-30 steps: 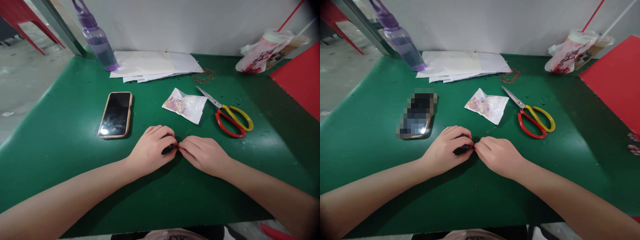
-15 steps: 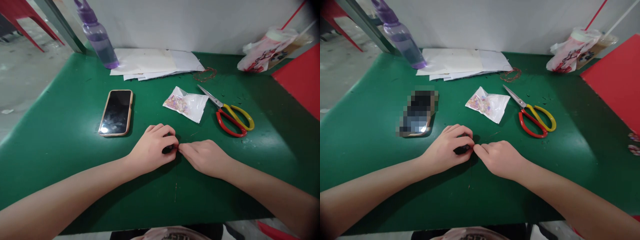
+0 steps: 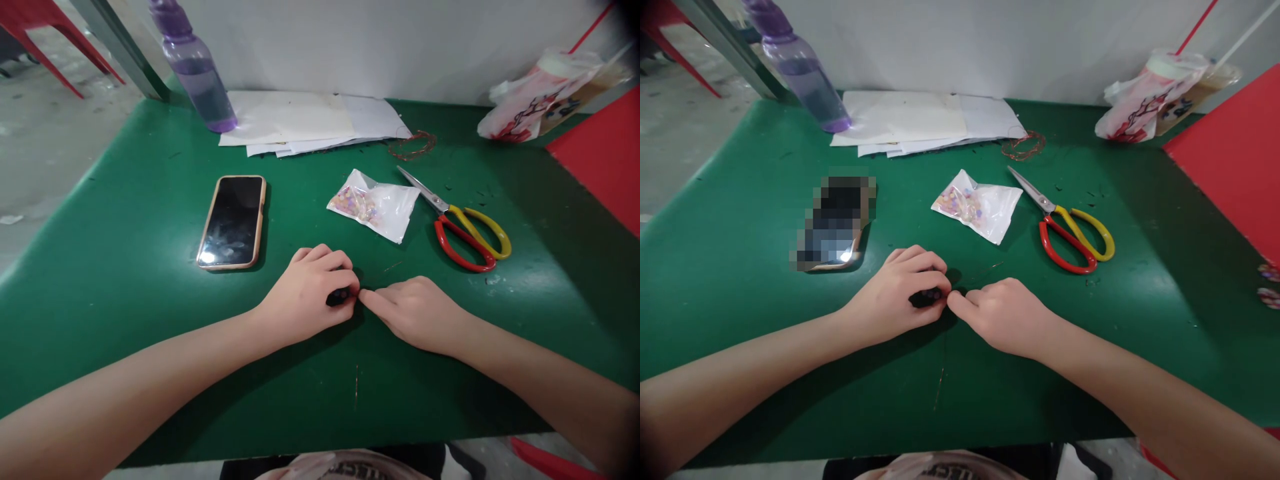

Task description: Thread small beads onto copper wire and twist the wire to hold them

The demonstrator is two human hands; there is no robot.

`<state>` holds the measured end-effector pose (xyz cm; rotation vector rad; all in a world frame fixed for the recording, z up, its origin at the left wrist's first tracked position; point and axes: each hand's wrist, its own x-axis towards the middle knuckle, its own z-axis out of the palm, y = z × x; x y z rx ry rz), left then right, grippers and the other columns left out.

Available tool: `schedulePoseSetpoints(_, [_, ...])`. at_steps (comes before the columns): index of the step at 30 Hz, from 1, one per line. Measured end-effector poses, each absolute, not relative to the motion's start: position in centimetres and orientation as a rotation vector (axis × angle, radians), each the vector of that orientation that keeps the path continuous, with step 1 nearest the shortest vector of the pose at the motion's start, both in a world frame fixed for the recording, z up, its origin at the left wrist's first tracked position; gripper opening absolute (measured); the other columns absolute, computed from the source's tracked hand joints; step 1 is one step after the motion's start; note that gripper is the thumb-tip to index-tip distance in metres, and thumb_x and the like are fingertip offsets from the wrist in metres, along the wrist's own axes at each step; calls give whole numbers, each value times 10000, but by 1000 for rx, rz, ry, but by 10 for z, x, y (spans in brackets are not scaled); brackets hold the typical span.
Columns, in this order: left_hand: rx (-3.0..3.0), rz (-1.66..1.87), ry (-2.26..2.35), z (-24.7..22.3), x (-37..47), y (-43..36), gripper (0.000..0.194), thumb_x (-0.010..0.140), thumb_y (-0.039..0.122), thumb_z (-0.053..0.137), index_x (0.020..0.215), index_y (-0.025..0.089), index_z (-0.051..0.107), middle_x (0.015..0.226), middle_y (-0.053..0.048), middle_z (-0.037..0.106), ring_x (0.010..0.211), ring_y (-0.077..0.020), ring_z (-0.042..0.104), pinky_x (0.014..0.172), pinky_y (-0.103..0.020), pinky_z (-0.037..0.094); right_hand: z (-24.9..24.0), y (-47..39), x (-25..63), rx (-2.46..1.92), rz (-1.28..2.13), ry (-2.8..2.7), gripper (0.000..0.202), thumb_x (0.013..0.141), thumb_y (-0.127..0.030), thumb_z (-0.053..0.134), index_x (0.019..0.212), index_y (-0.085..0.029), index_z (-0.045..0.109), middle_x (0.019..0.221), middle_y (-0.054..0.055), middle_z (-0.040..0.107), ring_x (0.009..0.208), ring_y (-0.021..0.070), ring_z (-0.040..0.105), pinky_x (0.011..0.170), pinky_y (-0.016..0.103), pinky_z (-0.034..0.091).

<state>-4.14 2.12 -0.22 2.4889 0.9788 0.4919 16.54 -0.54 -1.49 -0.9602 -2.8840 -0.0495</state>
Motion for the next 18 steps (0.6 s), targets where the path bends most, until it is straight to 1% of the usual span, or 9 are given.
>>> schedulePoseSetpoints(5, [2494,473,972,-2,-42,22,91,791,214,521,772,210,610,884,-4,598,858,-187,473,760,-351,339,-15,-6,165,-976,-67,-2902,129,828,-114,390,847,-185,496,551,-37,532,486,98,453,467,275,155])
schedulePoseSetpoints(14, [2488,479,975,-3,-42,22,79,788,202,531,772,211,609,843,1,616,858,-190,476,759,-348,342,-15,-6,165,-940,-86,-2900,165,834,-119,388,935,-174,507,566,-30,560,482,96,469,458,278,153])
schedulePoseSetpoints(18, [2468,499,980,-4,-43,23,75,796,210,538,769,208,608,850,4,622,868,-189,491,769,-348,351,-15,-5,166,-1007,-72,-2890,145,835,-114,392,863,-184,517,539,-38,537,479,91,467,462,276,159])
